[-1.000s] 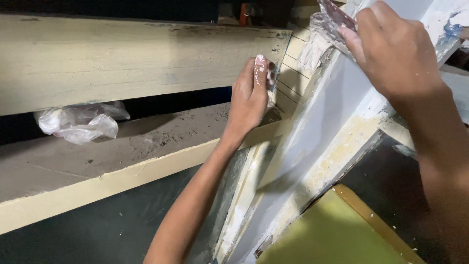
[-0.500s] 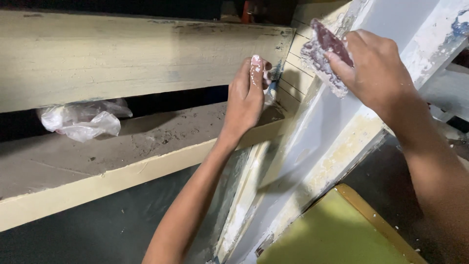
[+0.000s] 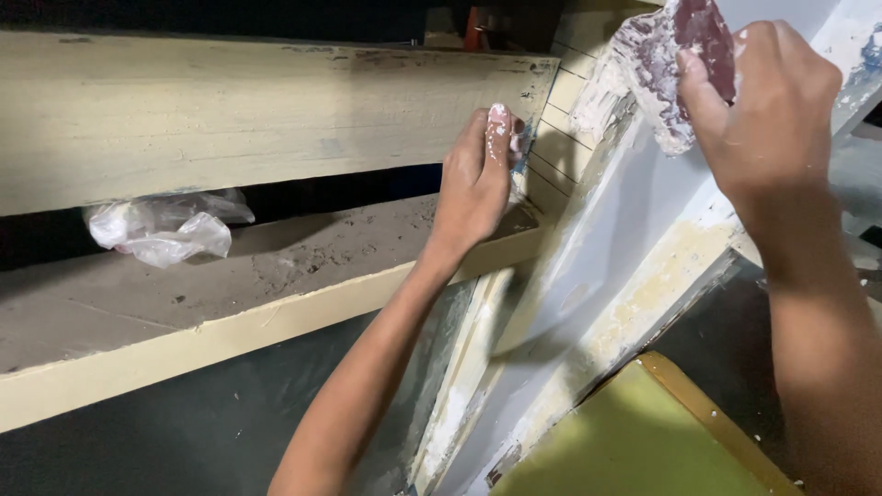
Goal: The person mixes a white substance in a bucket and applies it to a window frame using a putty knife and a scraper. They then use their fingers to spread and smooth the substance along the frame.
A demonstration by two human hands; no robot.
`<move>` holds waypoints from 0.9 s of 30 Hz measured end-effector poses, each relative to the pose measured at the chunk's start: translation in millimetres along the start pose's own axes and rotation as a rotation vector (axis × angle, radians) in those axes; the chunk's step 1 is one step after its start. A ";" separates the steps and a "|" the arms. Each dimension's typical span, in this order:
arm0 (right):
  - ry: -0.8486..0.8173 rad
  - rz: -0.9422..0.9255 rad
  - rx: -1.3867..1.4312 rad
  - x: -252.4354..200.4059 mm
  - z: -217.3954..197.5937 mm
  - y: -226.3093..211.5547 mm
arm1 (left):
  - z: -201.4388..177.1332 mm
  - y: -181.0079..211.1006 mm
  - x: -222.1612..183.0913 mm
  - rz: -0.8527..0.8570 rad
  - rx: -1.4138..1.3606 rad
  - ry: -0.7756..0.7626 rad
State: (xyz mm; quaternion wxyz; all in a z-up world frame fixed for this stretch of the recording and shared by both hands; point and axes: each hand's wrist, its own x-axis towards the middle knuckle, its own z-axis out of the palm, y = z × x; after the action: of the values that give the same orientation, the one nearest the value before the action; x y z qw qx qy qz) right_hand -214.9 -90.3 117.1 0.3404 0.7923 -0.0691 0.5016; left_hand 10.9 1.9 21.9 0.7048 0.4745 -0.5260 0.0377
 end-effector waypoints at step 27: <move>0.400 0.150 0.161 -108.8 137.0 3.3 | 14.9 -0.7 -2.6 -0.005 -0.040 -0.041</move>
State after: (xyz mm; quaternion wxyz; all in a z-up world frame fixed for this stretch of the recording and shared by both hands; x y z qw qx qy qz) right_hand -166.9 -201.5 -9.2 0.2447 0.6943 -0.0186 0.6765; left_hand -0.3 -7.9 19.4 0.7032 0.4625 -0.5397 0.0155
